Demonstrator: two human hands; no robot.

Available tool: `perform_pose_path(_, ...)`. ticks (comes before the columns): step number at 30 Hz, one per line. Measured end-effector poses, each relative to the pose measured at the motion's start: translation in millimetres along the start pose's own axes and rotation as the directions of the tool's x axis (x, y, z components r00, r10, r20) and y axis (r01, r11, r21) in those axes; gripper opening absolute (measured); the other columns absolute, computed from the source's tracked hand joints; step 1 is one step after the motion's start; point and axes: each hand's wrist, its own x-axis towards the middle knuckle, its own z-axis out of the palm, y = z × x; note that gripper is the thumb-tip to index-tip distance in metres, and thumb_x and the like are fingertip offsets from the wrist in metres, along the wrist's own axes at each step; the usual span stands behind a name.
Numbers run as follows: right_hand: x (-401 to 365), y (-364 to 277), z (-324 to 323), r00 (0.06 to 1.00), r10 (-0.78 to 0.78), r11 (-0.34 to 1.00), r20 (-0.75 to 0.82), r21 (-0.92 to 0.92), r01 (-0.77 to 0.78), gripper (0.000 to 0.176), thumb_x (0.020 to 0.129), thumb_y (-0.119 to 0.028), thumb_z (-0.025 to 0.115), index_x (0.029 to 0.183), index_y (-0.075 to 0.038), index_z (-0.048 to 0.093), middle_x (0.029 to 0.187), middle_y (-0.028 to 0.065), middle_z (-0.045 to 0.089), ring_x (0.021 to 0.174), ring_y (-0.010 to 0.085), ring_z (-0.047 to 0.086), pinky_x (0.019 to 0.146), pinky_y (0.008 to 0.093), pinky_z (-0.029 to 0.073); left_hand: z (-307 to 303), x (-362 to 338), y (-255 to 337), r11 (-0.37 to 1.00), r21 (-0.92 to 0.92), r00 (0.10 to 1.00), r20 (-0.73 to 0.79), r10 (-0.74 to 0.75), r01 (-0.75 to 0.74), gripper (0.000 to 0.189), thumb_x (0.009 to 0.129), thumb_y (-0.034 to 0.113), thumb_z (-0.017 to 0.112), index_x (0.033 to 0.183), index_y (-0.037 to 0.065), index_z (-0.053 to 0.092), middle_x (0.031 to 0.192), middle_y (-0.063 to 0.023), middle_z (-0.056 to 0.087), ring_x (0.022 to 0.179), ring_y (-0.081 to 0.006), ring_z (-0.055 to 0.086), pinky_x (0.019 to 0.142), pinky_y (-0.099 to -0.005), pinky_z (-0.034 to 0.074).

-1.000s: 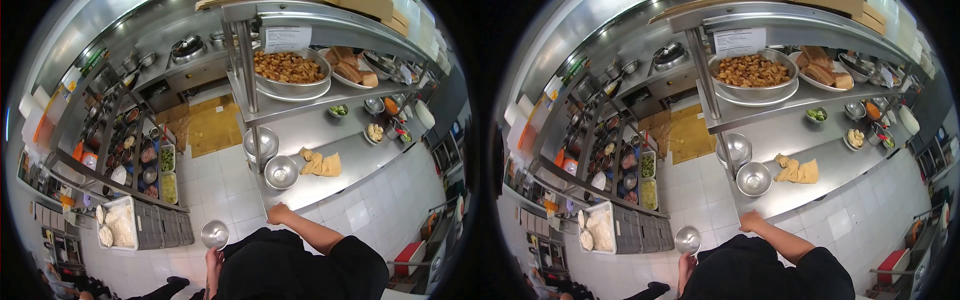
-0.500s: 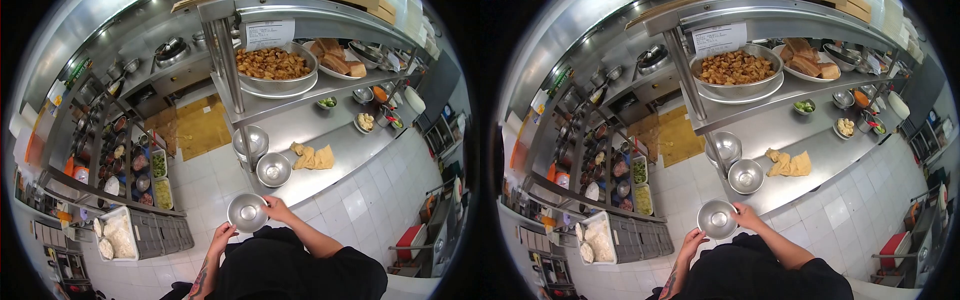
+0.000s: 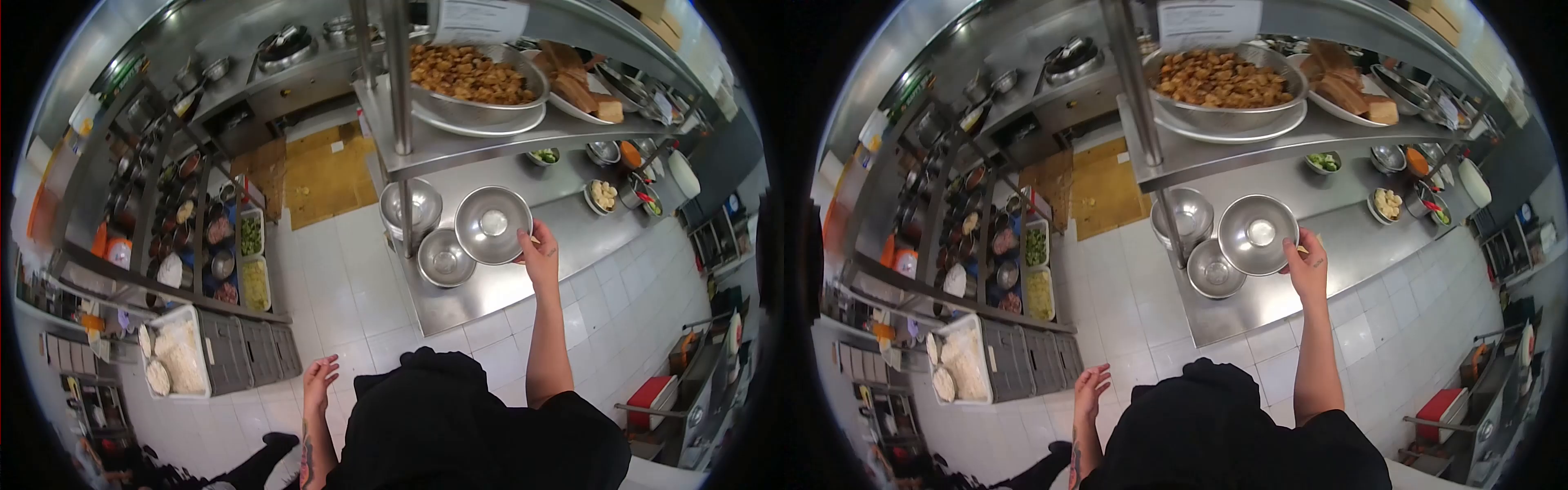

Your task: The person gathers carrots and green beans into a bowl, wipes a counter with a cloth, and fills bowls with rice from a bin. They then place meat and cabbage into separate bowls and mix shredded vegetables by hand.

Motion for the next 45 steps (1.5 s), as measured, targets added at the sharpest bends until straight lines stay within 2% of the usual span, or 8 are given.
perform_pose_path(4,-5.5,28.5,24.9,0.982,0.177,0.984,0.066,-0.020,-0.176,0.038,0.093,-0.018,0.063,0.124,0.003,0.055,0.104,0.0110,0.063,0.078,0.0150,0.064,0.061,0.0279,0.056,-14.7,-7.9,-10.8,0.998,-0.061,0.993,-0.119,-0.012,0.005,0.024,0.099,0.028,0.055,0.107,0.007,0.064,0.122,-0.0095,0.065,0.105,-0.0199,0.062,0.088,-0.0358,0.050)
perform_pose_path(6,-7.3,74.2,29.4,0.982,-0.177,0.897,0.059,-0.402,0.186,0.039,0.093,-0.018,0.064,0.125,0.002,0.055,0.106,0.0112,0.063,0.083,0.0172,0.064,0.070,0.0304,0.056,-26.1,-11.4,-20.2,0.998,-0.055,0.988,-0.155,-0.011,0.003,0.023,0.099,0.028,0.055,0.108,0.007,0.064,0.120,-0.0085,0.066,0.105,-0.0194,0.062,0.088,-0.0350,0.049)
perform_pose_path(18,-12.2,27.0,166.0,0.910,-0.113,0.972,0.398,-0.146,0.184,0.024,0.100,-0.021,0.055,0.091,-0.001,0.061,0.069,0.0029,0.059,0.057,0.0063,0.053,0.055,0.0206,0.043,-125.0,-41.3,-23.1,0.994,-0.050,0.917,-0.393,0.065,-0.092,0.027,0.100,0.030,0.056,0.109,0.007,0.064,0.115,-0.0029,0.067,0.101,-0.0138,0.061,0.086,-0.0315,0.049)
perform_pose_path(26,-98.1,48.1,287.5,0.806,0.069,0.903,0.588,-0.381,0.200,0.030,0.098,-0.025,0.057,0.079,-0.002,0.061,0.060,0.0007,0.056,0.052,0.0060,0.051,0.048,0.0229,0.040,-343.4,-24.6,19.4,0.945,0.097,0.668,-0.685,0.290,-0.311,0.020,0.096,0.021,0.058,0.105,0.005,0.066,0.099,-0.0017,0.069,0.087,-0.0099,0.062,0.073,-0.0252,0.047)
perform_pose_path(34,-183.4,83.0,364.4,0.635,0.380,0.782,0.672,-0.600,0.168,0.022,0.095,-0.019,0.060,0.086,0.001,0.064,0.066,0.0048,0.063,0.053,0.0106,0.057,0.050,0.0264,0.047,-602.6,-21.7,1.4,0.971,0.232,0.322,-0.916,0.240,-0.064,0.037,0.092,0.025,0.062,0.123,0.006,0.057,0.103,-0.0054,0.065,0.087,-0.0128,0.062,0.066,-0.0288,0.050)
perform_pose_path(36,-183.1,95.5,347.4,0.553,0.376,0.766,0.743,-0.585,0.266,0.020,0.094,-0.017,0.060,0.087,0.001,0.065,0.065,0.0053,0.063,0.052,0.0118,0.058,0.050,0.0262,0.047,-626.9,-16.2,8.0,0.994,0.097,0.343,-0.933,0.111,-0.057,0.041,0.091,0.026,0.062,0.126,0.006,0.055,0.108,-0.0048,0.063,0.086,-0.0128,0.061,0.065,-0.0288,0.049)
perform_pose_path(39,-175.0,85.5,308.0,0.681,0.411,0.770,0.606,-0.631,0.097,0.018,0.092,-0.016,0.060,0.088,0.000,0.067,0.063,0.0053,0.063,0.053,0.0112,0.058,0.049,0.0285,0.046,-630.1,-4.9,20.4,0.999,0.026,0.363,-0.931,0.035,-0.029,0.042,0.092,0.024,0.062,0.129,0.005,0.054,0.109,-0.0034,0.062,0.087,-0.0123,0.060,0.064,-0.0281,0.049)
perform_pose_path(45,-121.7,47.6,222.0,0.933,0.237,0.659,0.272,-0.750,0.051,0.028,0.094,-0.020,0.058,0.078,0.002,0.062,0.058,0.0075,0.061,0.048,0.0136,0.058,0.045,0.0281,0.045,-606.3,4.4,-0.9,0.951,0.266,0.314,-0.899,0.304,-0.159,0.041,0.093,0.017,0.063,0.130,0.002,0.056,0.119,-0.0098,0.062,0.090,-0.0178,0.060,0.070,-0.0306,0.051)
